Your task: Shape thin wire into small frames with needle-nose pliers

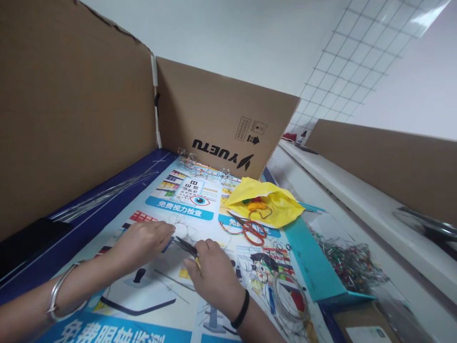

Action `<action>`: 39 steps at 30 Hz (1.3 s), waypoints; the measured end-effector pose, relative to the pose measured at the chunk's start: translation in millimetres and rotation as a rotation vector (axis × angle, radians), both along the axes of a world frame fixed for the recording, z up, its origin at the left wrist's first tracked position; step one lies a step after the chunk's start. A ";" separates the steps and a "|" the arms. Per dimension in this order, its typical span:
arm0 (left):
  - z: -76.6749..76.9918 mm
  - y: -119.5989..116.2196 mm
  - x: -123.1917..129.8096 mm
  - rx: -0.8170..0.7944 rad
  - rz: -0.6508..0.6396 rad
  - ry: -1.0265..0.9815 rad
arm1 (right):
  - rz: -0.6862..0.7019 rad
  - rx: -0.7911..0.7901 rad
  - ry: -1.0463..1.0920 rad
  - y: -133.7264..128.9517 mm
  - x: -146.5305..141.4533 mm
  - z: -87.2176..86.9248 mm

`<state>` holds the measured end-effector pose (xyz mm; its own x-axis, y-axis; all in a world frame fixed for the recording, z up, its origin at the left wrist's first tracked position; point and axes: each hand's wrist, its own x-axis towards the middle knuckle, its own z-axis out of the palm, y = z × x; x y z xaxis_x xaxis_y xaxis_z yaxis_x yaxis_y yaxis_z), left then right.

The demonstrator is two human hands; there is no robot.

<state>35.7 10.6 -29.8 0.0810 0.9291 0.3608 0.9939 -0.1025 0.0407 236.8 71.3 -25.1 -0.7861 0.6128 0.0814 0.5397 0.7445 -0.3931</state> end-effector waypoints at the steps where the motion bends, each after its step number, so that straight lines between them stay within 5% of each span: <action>1: 0.1 -0.2 2.1 -0.014 -0.002 0.013 | -0.004 0.018 -0.020 -1.8 -1.7 -1.3; 6: 1.7 0.4 3.2 -0.069 0.013 -0.063 | -0.031 0.025 -0.118 -2.2 -5.1 -7.8; 14: 5.9 7.1 -14.5 -0.134 -0.025 -0.590 | -0.113 0.120 -0.170 9.2 -3.0 -10.9; 22: 28.8 17.1 -49.0 -0.150 0.043 -0.444 | -0.218 0.213 -0.132 28.1 0.6 -24.1; 31: -12.6 82.8 -59.9 -0.347 0.011 -0.396 | -0.223 0.240 -0.179 37.6 -8.8 -32.1; 39: -35.7 86.7 -53.9 -0.312 -0.017 -0.470 | -0.219 0.321 -0.203 45.5 -28.3 -34.8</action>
